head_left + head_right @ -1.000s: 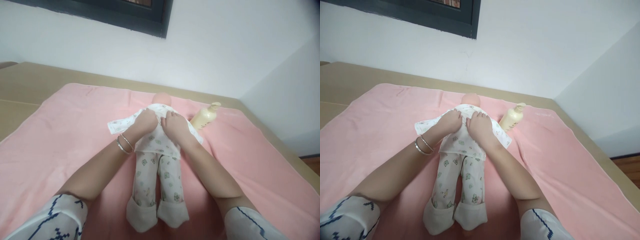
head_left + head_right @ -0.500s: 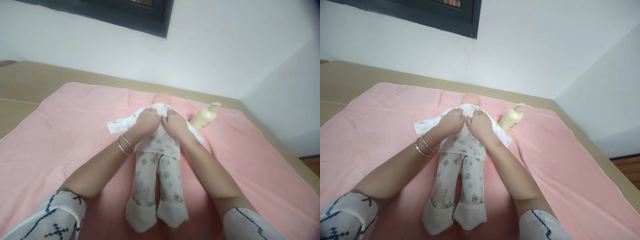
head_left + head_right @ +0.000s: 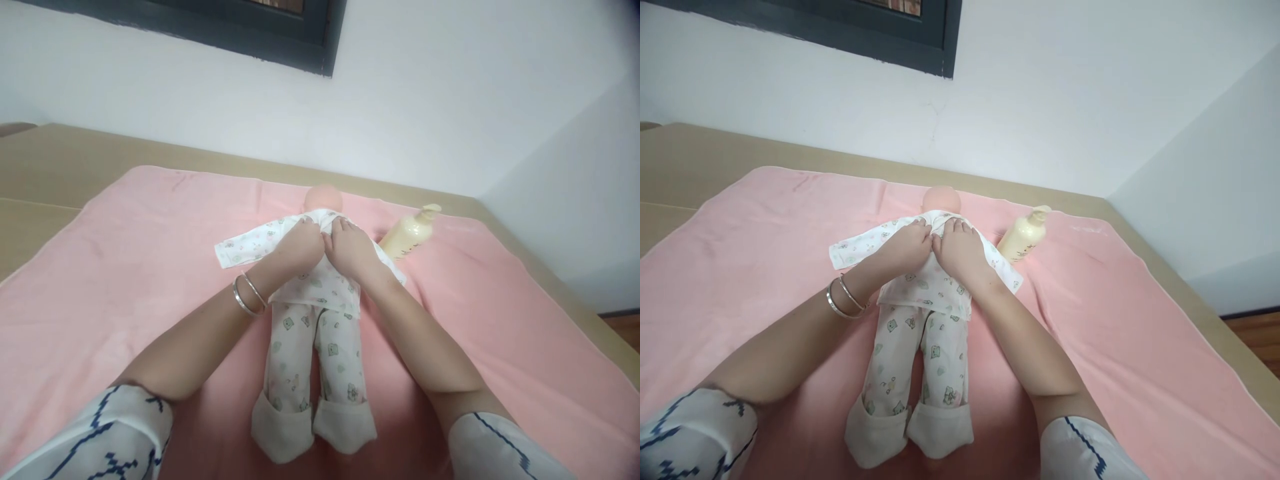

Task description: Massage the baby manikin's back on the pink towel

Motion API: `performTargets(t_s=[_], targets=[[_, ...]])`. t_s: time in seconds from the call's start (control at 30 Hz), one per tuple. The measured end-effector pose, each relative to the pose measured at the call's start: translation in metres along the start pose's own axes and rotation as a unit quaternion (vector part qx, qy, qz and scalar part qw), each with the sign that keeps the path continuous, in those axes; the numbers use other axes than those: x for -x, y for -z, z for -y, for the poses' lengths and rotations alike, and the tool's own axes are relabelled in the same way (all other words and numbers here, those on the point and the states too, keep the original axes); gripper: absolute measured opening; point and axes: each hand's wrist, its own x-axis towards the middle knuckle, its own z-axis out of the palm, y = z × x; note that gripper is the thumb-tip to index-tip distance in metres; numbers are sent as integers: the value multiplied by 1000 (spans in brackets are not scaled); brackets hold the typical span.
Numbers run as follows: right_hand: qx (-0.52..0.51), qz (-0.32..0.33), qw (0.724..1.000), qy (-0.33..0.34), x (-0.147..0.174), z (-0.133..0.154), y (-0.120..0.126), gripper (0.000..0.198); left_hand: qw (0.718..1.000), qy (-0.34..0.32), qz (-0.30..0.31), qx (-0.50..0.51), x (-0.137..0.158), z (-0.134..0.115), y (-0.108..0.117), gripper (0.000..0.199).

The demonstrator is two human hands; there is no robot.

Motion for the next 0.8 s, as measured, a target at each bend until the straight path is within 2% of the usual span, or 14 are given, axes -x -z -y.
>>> performTargets(t_s=[0.07,0.13,0.23,0.43,0.6,0.7,0.8], targets=[[23,11,1000,7,4,3,3,62,999,14,32,23,-2,1,3,26],[41,23,999,9,8,6,6,64,997,38,36,57,-6,5,4,30],[60,29,998,5,14,12,9,64,994,59,14,94,-12,16,-2,35],[57,17,998,-6,16,18,10,59,989,49,-45,132,-19,31,-21,34],[28,2,1000,-9,10,14,10,46,991,36,-61,113,-17,30,-24,34],[22,-9,1000,-5,7,11,7,46,994,35,-60,83,-18,27,-24,39],[14,-20,1000,2,3,7,2,49,999,29,-36,11,-13,14,-16,39]])
